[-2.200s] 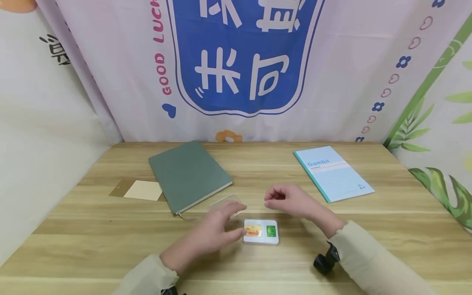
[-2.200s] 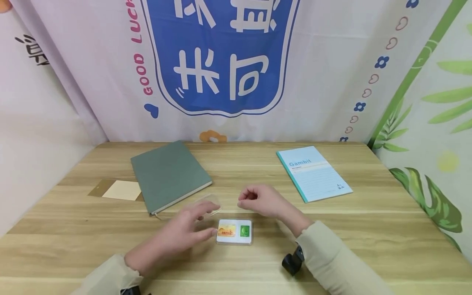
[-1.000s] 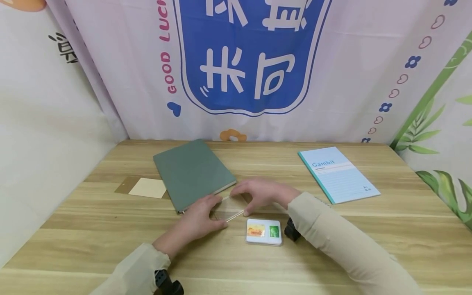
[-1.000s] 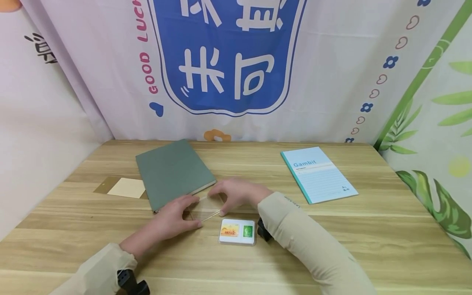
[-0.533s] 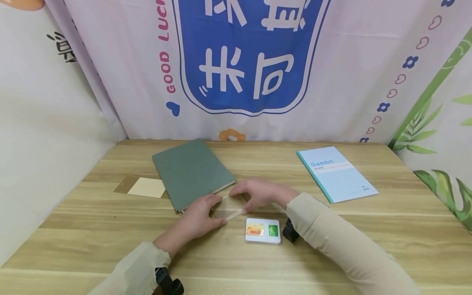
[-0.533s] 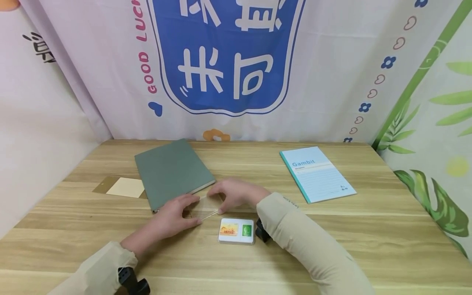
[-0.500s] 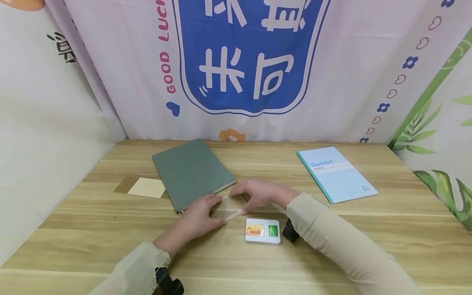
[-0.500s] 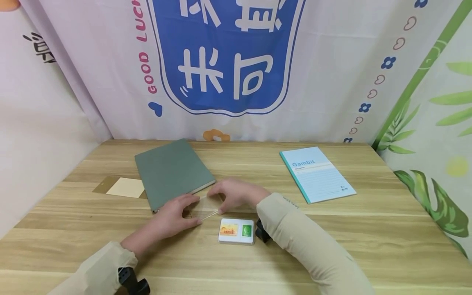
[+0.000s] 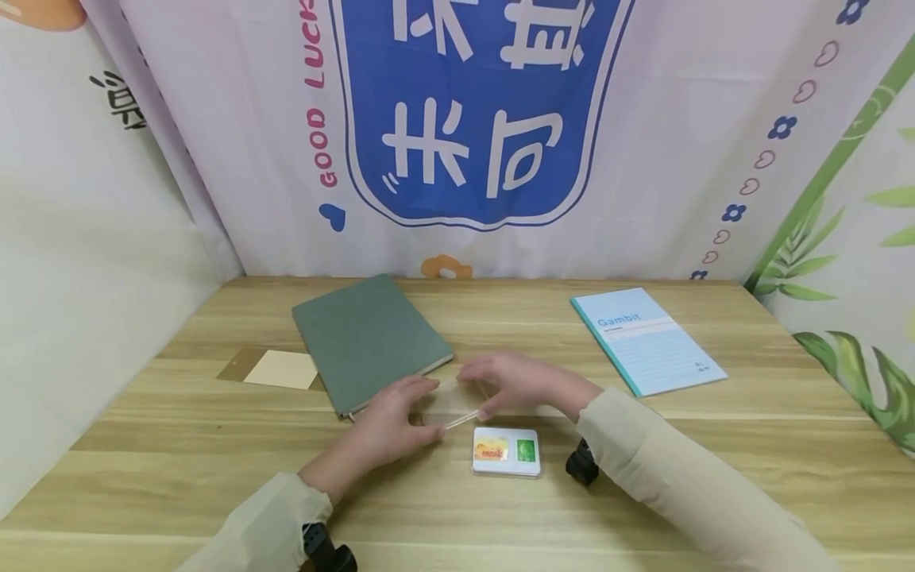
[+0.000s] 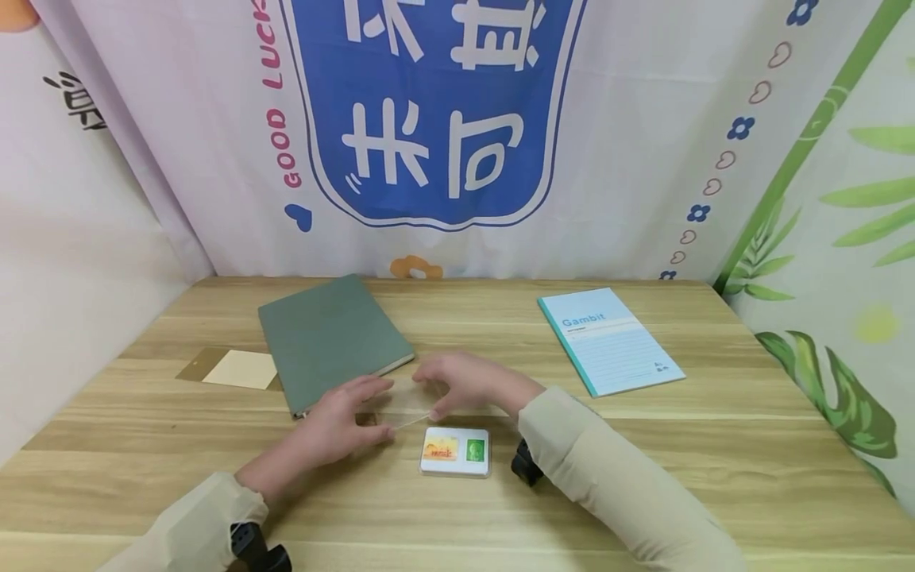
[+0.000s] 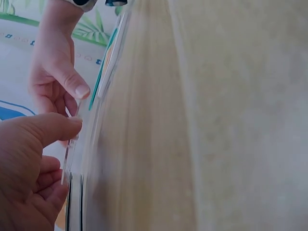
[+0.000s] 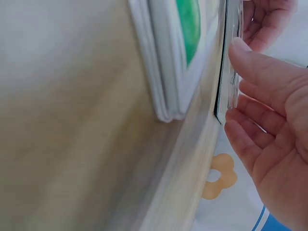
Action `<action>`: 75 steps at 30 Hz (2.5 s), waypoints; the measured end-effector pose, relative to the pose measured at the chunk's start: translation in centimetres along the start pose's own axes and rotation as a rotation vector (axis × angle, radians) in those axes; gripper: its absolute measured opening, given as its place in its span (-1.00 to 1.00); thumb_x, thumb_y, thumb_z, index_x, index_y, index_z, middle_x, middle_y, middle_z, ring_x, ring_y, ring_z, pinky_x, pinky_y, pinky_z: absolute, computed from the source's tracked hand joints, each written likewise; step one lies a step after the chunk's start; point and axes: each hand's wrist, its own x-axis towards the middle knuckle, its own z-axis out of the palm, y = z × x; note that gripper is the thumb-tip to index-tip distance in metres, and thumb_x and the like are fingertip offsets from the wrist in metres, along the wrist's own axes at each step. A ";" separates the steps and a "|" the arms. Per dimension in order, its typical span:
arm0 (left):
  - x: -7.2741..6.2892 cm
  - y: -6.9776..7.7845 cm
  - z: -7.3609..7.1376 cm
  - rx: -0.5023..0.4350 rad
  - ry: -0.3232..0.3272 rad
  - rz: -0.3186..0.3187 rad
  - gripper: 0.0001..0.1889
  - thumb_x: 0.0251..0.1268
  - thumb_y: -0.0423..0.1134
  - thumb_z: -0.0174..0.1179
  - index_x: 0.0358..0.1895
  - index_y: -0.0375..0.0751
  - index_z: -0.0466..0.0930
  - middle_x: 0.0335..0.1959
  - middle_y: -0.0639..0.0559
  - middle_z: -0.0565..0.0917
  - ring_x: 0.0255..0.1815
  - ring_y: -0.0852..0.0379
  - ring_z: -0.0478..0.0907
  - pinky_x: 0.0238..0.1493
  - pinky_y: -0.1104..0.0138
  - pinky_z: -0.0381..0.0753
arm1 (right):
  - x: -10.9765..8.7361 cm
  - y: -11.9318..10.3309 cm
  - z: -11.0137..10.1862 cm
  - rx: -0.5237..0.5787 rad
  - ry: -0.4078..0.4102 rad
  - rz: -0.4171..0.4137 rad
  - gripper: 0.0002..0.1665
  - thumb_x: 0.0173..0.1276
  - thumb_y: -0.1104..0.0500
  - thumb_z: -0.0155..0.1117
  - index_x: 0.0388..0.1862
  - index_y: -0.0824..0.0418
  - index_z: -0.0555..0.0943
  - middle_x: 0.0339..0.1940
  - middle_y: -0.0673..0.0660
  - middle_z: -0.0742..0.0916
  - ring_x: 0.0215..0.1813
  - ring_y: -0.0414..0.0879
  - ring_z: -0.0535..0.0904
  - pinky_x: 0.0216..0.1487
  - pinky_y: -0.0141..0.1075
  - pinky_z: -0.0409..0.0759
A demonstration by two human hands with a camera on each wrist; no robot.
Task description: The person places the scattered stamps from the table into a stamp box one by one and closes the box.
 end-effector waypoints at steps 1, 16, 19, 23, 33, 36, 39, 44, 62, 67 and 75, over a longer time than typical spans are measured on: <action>0.0 0.0 0.0 -0.008 0.000 0.014 -0.33 -0.05 -0.14 0.40 0.21 -0.24 0.43 0.22 -0.16 0.44 0.23 -0.13 0.36 0.21 -0.01 0.34 | -0.3 0.0 0.0 0.007 0.008 0.008 -0.31 0.14 0.13 0.37 0.27 0.20 0.41 0.33 0.14 0.44 0.37 0.01 0.28 0.36 -0.10 0.20; -0.5 1.4 0.6 -0.113 -0.061 0.204 -0.33 -0.05 -0.22 0.39 0.22 -0.29 0.41 0.22 -0.21 0.42 0.22 -0.15 0.38 0.18 0.01 0.38 | -5.4 -1.1 0.7 0.001 0.105 0.080 -0.34 0.15 0.06 0.36 0.23 0.21 0.45 0.28 0.17 0.47 0.32 0.10 0.33 0.28 0.01 0.29; -0.7 1.8 0.9 -0.111 -0.072 0.250 -0.33 -0.06 -0.21 0.39 0.21 -0.30 0.42 0.21 -0.23 0.44 0.23 -0.16 0.37 0.19 0.00 0.36 | -6.5 -1.5 1.0 0.003 0.140 0.087 -0.34 0.12 0.07 0.38 0.21 0.24 0.47 0.26 0.20 0.49 0.30 0.12 0.35 0.27 0.04 0.30; -0.9 2.3 1.2 -0.121 -0.072 0.296 -0.35 -0.07 -0.22 0.39 0.19 -0.29 0.44 0.19 -0.21 0.47 0.22 -0.15 0.39 0.20 0.02 0.36 | -7.7 -2.1 1.4 0.015 0.197 0.096 -0.34 0.08 0.12 0.41 0.17 0.32 0.49 0.22 0.27 0.52 0.26 0.16 0.40 0.24 0.04 0.34; -1.1 3.0 1.9 -0.126 -0.125 0.302 -0.36 -0.06 -0.26 0.35 0.21 -0.23 0.44 0.24 -0.16 0.44 0.24 -0.13 0.37 0.22 0.00 0.33 | -9.3 -4.1 3.1 0.131 0.334 0.271 -0.35 -0.02 0.14 0.45 0.09 0.31 0.54 0.17 0.30 0.55 0.18 0.22 0.47 0.17 0.08 0.38; -1.0 2.9 2.0 -0.138 -0.155 0.301 -0.34 -0.07 -0.28 0.34 0.23 -0.22 0.42 0.25 -0.16 0.42 0.25 -0.13 0.35 0.22 -0.01 0.32 | -9.5 -4.4 3.7 0.135 0.354 0.294 -0.36 -0.03 0.15 0.46 0.08 0.30 0.55 0.17 0.31 0.54 0.17 0.24 0.47 0.16 0.10 0.38; -0.9 2.8 2.3 -0.144 -0.175 0.299 -0.32 -0.10 -0.31 0.34 0.24 -0.23 0.41 0.26 -0.18 0.40 0.26 -0.14 0.34 0.23 0.00 0.32 | -9.6 -4.4 4.1 0.126 0.367 0.303 -0.35 -0.04 0.16 0.46 0.09 0.31 0.55 0.17 0.32 0.55 0.17 0.24 0.47 0.17 0.09 0.38; -0.6 2.7 2.8 -0.162 -0.217 0.271 -0.31 -0.09 -0.30 0.33 0.25 -0.22 0.38 0.28 -0.19 0.37 0.28 -0.14 0.31 0.25 0.01 0.29 | -9.8 -4.1 4.6 0.147 0.383 0.326 -0.33 -0.06 0.17 0.47 0.09 0.33 0.54 0.17 0.32 0.54 0.19 0.24 0.46 0.20 0.09 0.35; -0.2 2.2 3.6 -0.151 -0.246 0.272 -0.32 -0.04 -0.28 0.31 0.27 -0.22 0.37 0.28 -0.17 0.38 0.28 -0.11 0.31 0.26 0.04 0.30 | -9.8 -3.6 5.7 0.225 0.446 0.361 -0.43 0.07 0.22 0.39 0.10 0.35 0.54 0.15 0.27 0.58 0.21 0.18 0.45 0.23 0.03 0.33; -0.2 2.1 3.8 -0.135 -0.249 0.256 -0.32 -0.04 -0.26 0.31 0.27 -0.19 0.37 0.28 -0.16 0.38 0.28 -0.11 0.32 0.26 0.04 0.30 | -9.7 -3.3 5.9 0.239 0.432 0.332 -0.44 0.10 0.24 0.37 0.11 0.37 0.52 0.17 0.31 0.55 0.23 0.22 0.42 0.23 0.06 0.31; -0.1 2.2 3.4 -0.154 -0.303 0.203 -0.36 0.02 -0.22 0.31 0.27 -0.16 0.39 0.26 -0.09 0.40 0.26 -0.04 0.33 0.25 0.07 0.32 | -9.8 -3.2 6.1 0.202 0.376 0.290 -0.44 0.17 0.19 0.31 0.13 0.41 0.50 0.21 0.33 0.51 0.24 0.25 0.40 0.22 0.10 0.32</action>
